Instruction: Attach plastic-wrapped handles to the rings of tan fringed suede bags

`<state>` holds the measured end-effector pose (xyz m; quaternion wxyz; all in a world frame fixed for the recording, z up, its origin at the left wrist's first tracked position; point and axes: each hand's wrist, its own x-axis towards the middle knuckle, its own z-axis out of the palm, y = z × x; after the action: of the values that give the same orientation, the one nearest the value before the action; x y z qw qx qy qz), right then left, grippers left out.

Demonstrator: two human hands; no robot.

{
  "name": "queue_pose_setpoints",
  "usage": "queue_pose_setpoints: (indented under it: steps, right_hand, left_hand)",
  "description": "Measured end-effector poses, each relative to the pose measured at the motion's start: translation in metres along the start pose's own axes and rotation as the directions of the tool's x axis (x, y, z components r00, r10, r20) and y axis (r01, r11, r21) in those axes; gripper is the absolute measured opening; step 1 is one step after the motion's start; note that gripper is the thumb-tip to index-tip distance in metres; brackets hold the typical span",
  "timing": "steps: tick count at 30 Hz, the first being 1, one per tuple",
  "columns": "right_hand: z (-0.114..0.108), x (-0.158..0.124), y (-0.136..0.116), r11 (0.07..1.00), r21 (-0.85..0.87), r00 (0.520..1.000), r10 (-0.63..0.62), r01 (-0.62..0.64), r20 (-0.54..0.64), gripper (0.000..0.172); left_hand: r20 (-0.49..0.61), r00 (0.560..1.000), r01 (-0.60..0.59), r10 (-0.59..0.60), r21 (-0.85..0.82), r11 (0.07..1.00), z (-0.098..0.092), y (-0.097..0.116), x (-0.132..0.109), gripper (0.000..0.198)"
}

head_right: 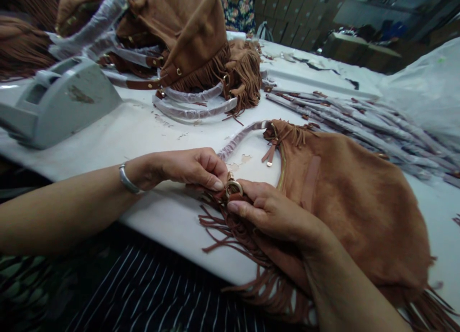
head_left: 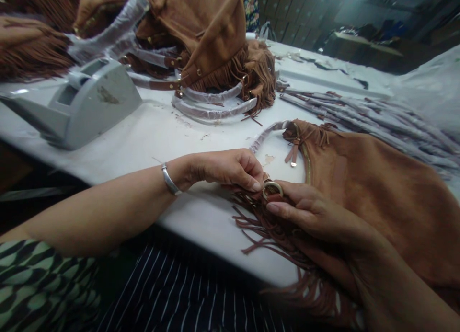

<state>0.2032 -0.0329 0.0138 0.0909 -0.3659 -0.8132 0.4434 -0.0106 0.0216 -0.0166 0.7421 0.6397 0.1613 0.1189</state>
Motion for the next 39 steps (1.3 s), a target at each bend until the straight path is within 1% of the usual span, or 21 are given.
queue_pose_setpoints:
  steps: [3,5,9,12,14,17,20,22,25,29,33,35,39]
  right_hand:
    - [-0.001,-0.002,0.003,0.997,0.071,0.996,0.013,-0.007,-0.089,0.023]
    - [-0.002,-0.003,0.003,0.997,0.081,0.994,0.014,-0.006,-0.104,0.023]
    - [-0.003,-0.003,0.002,0.997,0.070,0.999,-0.032,0.033,-0.019,0.021]
    - [-0.003,-0.001,0.003,0.993,0.107,0.997,-0.058,0.052,0.048,0.021]
    - [-0.003,-0.001,0.004,0.991,0.126,0.996,-0.063,0.054,0.067,0.022]
    - [-0.002,0.001,0.005,0.993,0.103,0.995,-0.070,0.063,0.068,0.021]
    - [-0.003,0.002,0.005,0.993,0.088,0.989,-0.085,0.075,0.117,0.021]
    - [-0.003,0.003,0.005,0.996,0.071,0.987,-0.071,0.062,0.142,0.021]
    - [-0.003,0.005,0.007,0.998,0.035,0.987,-0.051,0.046,0.155,0.022]
    - [-0.003,0.005,0.009,0.999,0.034,0.985,-0.044,0.039,0.167,0.023]
    - [-0.003,0.005,0.007,0.998,0.049,0.979,-0.056,0.048,0.194,0.022]
    - [-0.003,0.004,0.006,0.996,0.058,0.974,-0.078,0.067,0.212,0.022]
    - [-0.003,0.003,0.006,0.996,0.051,0.977,-0.082,0.073,0.196,0.021]
  left_hand:
    - [-0.092,0.994,-0.058,0.055,-0.031,0.998,0.005,0.000,0.001,0.020]
    - [-0.125,0.990,-0.079,0.073,-0.050,0.996,0.007,-0.001,0.001,0.021]
    - [-0.125,0.991,-0.052,0.048,-0.032,0.998,0.008,-0.001,0.001,0.019]
    - [-0.126,0.992,-0.026,0.027,0.006,1.000,0.006,0.001,0.000,0.021]
    - [-0.126,0.992,-0.006,0.009,0.027,1.000,0.006,0.001,0.000,0.021]
    - [-0.161,0.987,-0.001,0.007,0.039,0.999,0.008,0.002,0.000,0.019]
    - [-0.161,0.987,-0.008,0.017,0.060,0.998,0.011,0.005,-0.001,0.019]
    - [-0.161,0.987,-0.011,0.029,0.109,0.994,0.013,0.008,-0.001,0.017]
    - [-0.190,0.981,0.001,0.032,0.173,0.985,0.014,0.010,-0.001,0.013]
    - [-0.210,0.978,0.037,-0.007,0.139,0.990,0.014,0.009,-0.001,0.015]
    - [-0.164,0.986,0.061,-0.041,0.120,0.991,0.013,0.007,-0.002,0.019]
    - [-0.158,0.986,0.063,-0.043,0.124,0.990,0.012,0.007,-0.001,0.020]
    - [-0.213,0.976,0.061,-0.034,0.122,0.991,0.013,0.006,-0.001,0.021]
